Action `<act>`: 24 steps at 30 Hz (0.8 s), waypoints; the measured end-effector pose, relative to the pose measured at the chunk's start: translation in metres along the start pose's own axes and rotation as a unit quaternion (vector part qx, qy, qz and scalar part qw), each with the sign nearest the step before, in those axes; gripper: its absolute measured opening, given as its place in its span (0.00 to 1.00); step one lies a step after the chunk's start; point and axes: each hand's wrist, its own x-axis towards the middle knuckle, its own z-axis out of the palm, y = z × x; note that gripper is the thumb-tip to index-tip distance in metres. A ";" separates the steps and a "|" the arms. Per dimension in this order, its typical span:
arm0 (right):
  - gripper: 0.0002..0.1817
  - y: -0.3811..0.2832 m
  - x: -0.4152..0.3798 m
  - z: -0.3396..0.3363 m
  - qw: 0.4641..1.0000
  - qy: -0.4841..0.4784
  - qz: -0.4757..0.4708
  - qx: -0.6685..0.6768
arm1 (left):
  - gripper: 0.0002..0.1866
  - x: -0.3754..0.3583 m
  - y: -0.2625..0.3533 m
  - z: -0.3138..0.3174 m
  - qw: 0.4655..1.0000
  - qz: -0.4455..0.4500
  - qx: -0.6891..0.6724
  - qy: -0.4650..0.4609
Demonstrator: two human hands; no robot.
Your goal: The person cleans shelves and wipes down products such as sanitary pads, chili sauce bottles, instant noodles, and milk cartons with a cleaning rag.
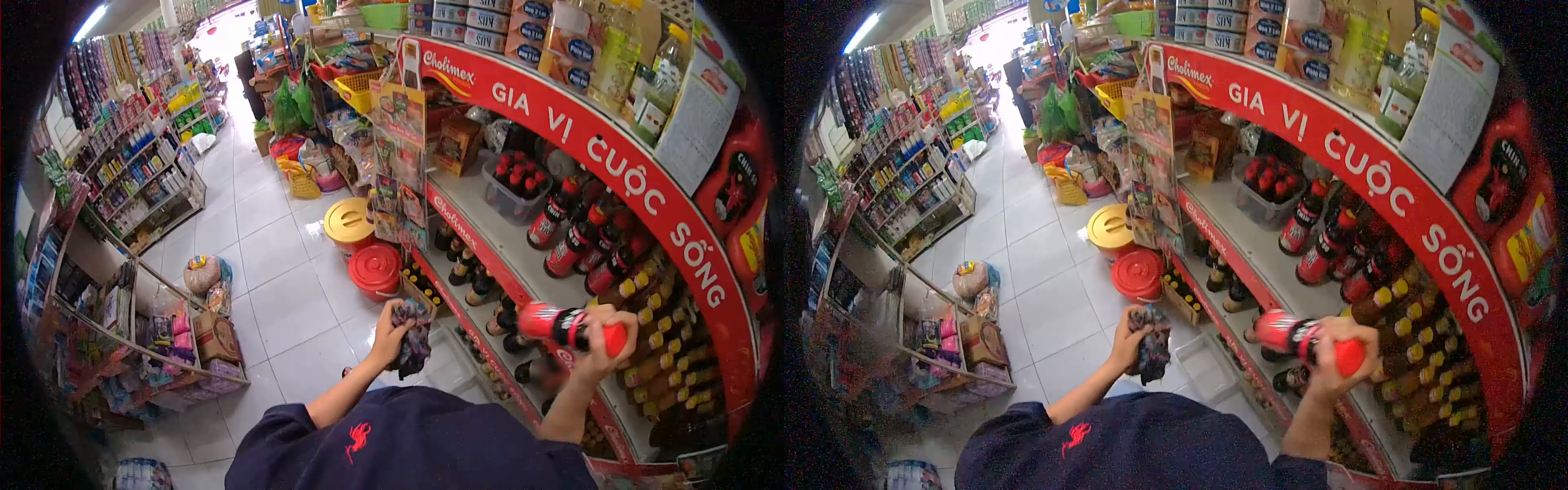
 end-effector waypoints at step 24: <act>0.11 0.023 -0.065 0.035 0.991 -0.128 -0.008 0.029 | 0.11 0.010 0.040 0.110 0.978 0.152 0.134 -0.052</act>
